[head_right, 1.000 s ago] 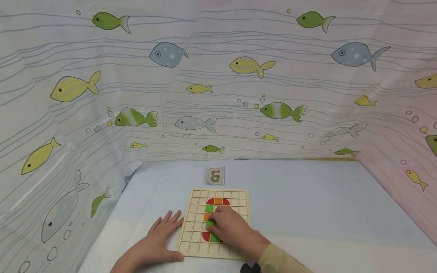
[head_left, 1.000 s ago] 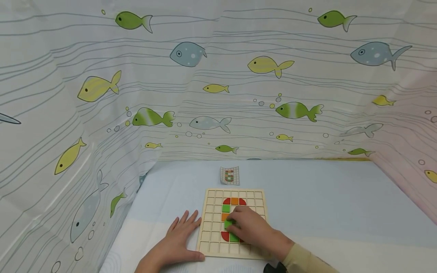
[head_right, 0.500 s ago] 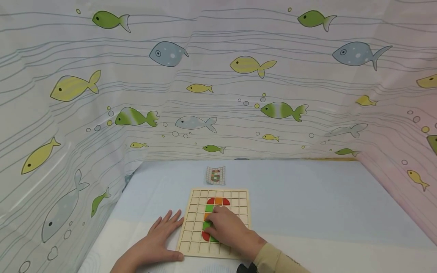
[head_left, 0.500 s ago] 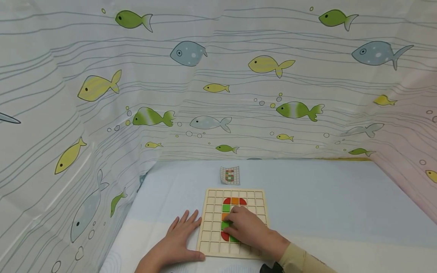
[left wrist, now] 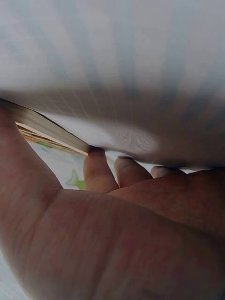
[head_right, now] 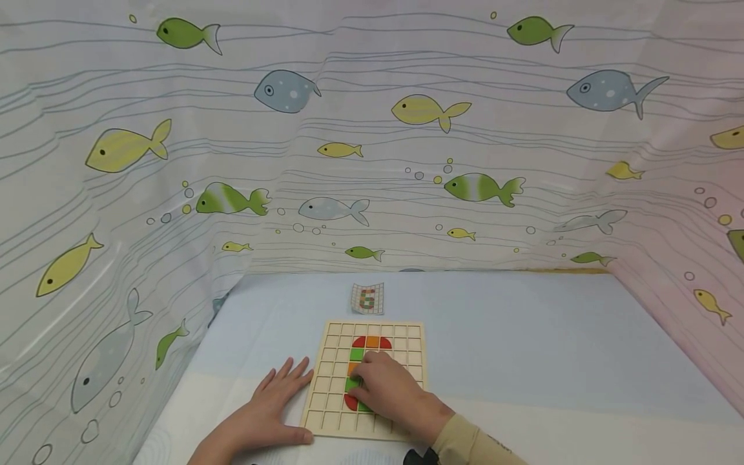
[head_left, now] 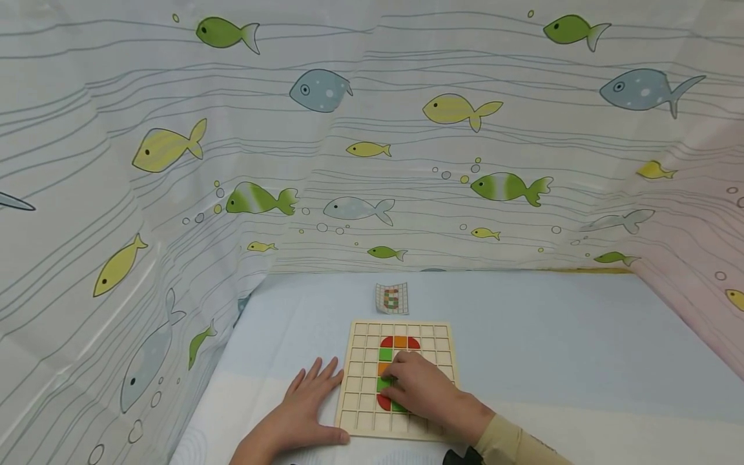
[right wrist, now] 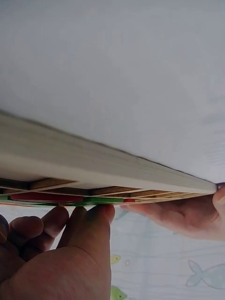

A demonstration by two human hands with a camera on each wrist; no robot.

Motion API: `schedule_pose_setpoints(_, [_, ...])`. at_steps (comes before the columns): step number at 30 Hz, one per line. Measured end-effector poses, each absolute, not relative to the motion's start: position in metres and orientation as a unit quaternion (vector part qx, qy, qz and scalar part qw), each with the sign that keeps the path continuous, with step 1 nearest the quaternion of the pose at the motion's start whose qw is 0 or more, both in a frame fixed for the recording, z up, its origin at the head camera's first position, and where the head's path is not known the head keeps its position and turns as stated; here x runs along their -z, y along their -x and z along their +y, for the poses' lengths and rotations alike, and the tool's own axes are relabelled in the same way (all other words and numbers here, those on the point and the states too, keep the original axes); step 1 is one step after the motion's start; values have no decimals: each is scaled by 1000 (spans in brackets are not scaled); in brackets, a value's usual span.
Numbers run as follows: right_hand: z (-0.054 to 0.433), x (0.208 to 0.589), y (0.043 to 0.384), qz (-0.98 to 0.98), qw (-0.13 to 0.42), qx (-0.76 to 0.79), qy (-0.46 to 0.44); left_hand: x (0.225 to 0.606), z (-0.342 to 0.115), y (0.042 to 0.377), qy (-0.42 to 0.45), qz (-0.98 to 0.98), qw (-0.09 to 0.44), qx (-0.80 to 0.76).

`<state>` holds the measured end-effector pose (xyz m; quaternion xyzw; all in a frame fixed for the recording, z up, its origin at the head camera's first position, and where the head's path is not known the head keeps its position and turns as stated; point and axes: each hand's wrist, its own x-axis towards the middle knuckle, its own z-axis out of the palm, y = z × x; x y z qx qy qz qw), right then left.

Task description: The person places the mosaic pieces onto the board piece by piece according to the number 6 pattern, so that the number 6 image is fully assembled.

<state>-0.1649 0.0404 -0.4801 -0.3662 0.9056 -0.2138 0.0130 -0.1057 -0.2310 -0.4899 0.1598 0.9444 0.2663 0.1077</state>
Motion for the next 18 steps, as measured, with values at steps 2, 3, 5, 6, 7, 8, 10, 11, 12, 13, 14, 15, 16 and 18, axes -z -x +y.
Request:
schedule_pose_setpoints(2, [41, 480, 165, 906, 14, 213, 364, 491, -231, 106, -161, 945, 106, -264])
schedule_pose_setpoints(3, [42, 480, 165, 907, 15, 213, 363, 491, -231, 107, -162, 945, 105, -263])
schedule_pose_setpoints(5, [43, 480, 165, 907, 15, 214, 361, 491, -230, 107, -163, 946, 105, -261])
schedule_pose_setpoints(6, [43, 480, 166, 907, 15, 214, 361, 491, -230, 108, -164, 946, 105, -260])
schedule_pose_setpoints(7, [43, 480, 166, 907, 14, 215, 362, 491, -231, 108, -164, 946, 104, -260])
schedule_pose_setpoints(8, [43, 481, 167, 906, 12, 217, 363, 491, -231, 109, -164, 946, 104, -258])
schedule_pose_setpoints(10, [45, 480, 167, 904, 11, 223, 365, 491, -231, 109, -162, 947, 103, -258])
schedule_pose_setpoints(11, [46, 479, 168, 903, 12, 227, 365, 491, -231, 109, -161, 947, 103, -258])
schedule_pose_setpoints(12, [48, 479, 168, 902, 16, 230, 365, 491, -231, 109, -160, 948, 103, -256])
schedule_pose_setpoints(13, [50, 478, 169, 901, 19, 233, 366, 492, -231, 109, -158, 948, 103, -255])
schedule_pose_setpoints(14, [52, 477, 170, 901, 24, 235, 365, 492, -232, 109, -156, 949, 103, -253])
schedule_pose_setpoints(15, [55, 475, 171, 901, 32, 237, 362, 493, -232, 108, -154, 949, 104, -253])
schedule_pose_setpoints(16, [58, 474, 172, 902, 38, 236, 359, 493, -233, 108, -151, 949, 105, -255])
schedule_pose_setpoints(18, [65, 472, 177, 907, 43, 230, 349, 492, -234, 106, -147, 947, 108, -263])
